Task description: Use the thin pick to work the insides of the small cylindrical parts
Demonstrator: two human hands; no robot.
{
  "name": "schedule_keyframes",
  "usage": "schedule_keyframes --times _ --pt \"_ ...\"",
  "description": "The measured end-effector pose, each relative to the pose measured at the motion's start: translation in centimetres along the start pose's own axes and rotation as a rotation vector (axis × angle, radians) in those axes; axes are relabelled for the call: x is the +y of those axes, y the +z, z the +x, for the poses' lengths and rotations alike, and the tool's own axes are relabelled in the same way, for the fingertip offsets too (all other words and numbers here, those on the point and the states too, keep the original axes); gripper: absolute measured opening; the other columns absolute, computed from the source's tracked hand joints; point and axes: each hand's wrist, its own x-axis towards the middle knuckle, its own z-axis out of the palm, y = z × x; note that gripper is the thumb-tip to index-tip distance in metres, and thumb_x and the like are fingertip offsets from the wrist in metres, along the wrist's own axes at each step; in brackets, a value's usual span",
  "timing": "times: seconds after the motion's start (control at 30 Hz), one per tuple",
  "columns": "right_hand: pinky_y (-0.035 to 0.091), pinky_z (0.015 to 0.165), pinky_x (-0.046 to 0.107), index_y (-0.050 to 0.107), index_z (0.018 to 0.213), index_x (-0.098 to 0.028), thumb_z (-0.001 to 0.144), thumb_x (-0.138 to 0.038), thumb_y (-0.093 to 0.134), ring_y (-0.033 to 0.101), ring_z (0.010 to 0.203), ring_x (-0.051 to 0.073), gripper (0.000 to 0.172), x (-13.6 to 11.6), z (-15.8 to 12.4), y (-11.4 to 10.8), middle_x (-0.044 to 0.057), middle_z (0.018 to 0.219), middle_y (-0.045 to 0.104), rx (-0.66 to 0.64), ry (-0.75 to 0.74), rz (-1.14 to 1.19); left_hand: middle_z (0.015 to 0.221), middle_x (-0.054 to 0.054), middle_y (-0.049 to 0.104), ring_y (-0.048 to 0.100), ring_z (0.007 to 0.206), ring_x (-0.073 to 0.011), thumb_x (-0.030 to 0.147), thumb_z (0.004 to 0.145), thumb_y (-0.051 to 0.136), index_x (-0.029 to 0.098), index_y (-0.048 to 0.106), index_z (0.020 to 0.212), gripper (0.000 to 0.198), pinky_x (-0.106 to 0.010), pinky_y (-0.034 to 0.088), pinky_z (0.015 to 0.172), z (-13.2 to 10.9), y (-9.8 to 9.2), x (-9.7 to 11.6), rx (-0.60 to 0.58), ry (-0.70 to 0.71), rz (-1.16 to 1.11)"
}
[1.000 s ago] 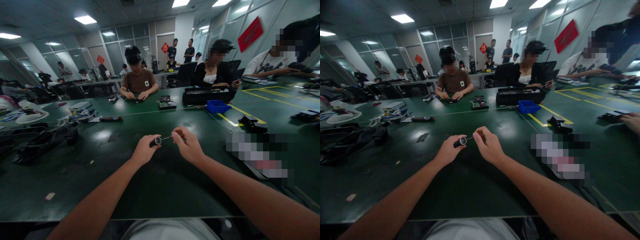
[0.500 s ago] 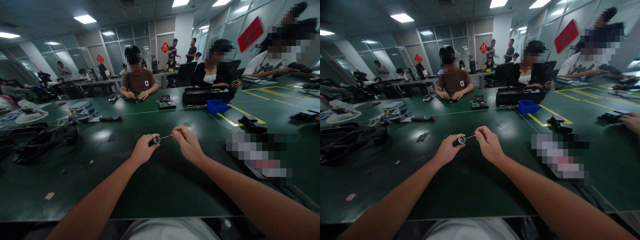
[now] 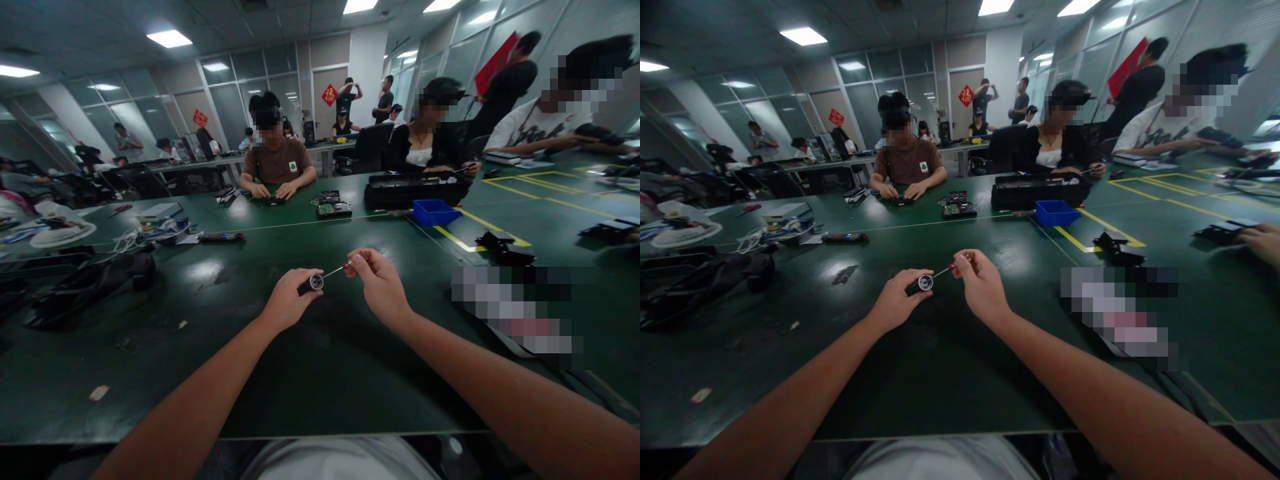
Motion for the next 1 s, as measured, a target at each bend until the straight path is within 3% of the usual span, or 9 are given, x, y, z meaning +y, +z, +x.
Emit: schedule_keyframes --times 0.1,0.17,0.27,0.43,0.7,0.87,1.0 --pt "0.054 0.069 0.038 0.058 0.083 -0.021 0.088 -0.047 0.057 0.058 0.063 0.018 0.027 0.7 0.7 -0.2 0.003 0.070 0.060 -0.006 0.218 0.225 0.122 -0.004 0.067 0.057 0.117 -0.0221 0.016 0.085 0.069 0.027 0.065 0.122 0.038 -0.044 0.041 0.106 0.2 -0.3 -0.3 0.018 0.071 0.014" --pt "0.054 0.069 0.037 0.058 0.082 -0.021 0.087 -0.046 0.059 0.057 0.062 0.017 0.026 1.1 1.0 -0.4 0.002 0.071 0.060 0.026 0.238 0.250 0.122 -0.004 0.067 0.058 0.116 -0.0221 0.016 0.085 0.069 0.027 0.065 0.121 0.038 -0.045 0.040 0.106 0.3 -0.3 -0.4 0.028 0.058 0.031" --pt "0.053 0.069 0.034 0.059 0.087 -0.021 0.088 -0.045 0.059 0.059 0.068 0.016 0.024 1.3 1.0 -0.5 0.003 0.079 0.063 0.069 0.118 0.167 0.122 -0.004 0.067 0.058 0.116 -0.0222 0.017 0.085 0.069 0.025 0.065 0.122 0.037 -0.045 0.041 0.106 0.3 -0.3 -0.5 0.019 0.011 0.032" --pt "0.051 0.070 0.034 0.060 0.091 -0.020 0.093 -0.044 0.055 0.062 0.071 0.017 0.025 0.6 0.3 -0.2 0.003 0.080 0.066 -0.012 -0.041 -0.035 0.122 -0.004 0.068 0.058 0.116 -0.0220 0.018 0.085 0.070 0.025 0.064 0.124 0.040 -0.044 0.041 0.105 0.2 -0.2 0.0 0.020 -0.017 0.034" --pt "0.052 0.072 0.035 0.061 0.097 -0.021 0.095 -0.040 0.053 0.067 0.077 0.019 0.020 -0.4 -0.7 -0.2 0.005 0.085 0.070 -0.022 -0.151 -0.217 0.119 -0.004 0.068 0.059 0.112 -0.0236 0.022 0.085 0.072 0.027 0.064 0.125 0.041 -0.044 0.042 0.104 0.1 -0.1 0.2 0.005 -0.050 0.043" --pt "0.046 0.061 0.031 0.065 0.084 -0.022 0.089 -0.045 0.062 0.064 0.065 0.018 0.024 -1.0 -0.7 -0.5 0.002 0.073 0.069 -0.018 -0.190 -0.469 0.118 -0.004 0.069 0.060 0.110 -0.0235 0.021 0.085 0.071 0.026 0.064 0.124 0.040 -0.043 0.043 0.102 0.1 -0.1 0.3 0.007 -0.058 0.045" --pt "0.047 0.065 0.031 0.062 0.093 -0.022 0.093 -0.035 0.055 0.065 0.072 0.019 0.015 -1.1 -0.6 -0.6 0.003 0.081 0.070 -0.062 -0.249 -0.469 0.117 -0.004 0.069 0.059 0.110 -0.0231 0.020 0.084 0.072 0.026 0.064 0.123 0.041 -0.043 0.043 0.103 0.0 0.0 0.2 0.000 -0.059 0.039"
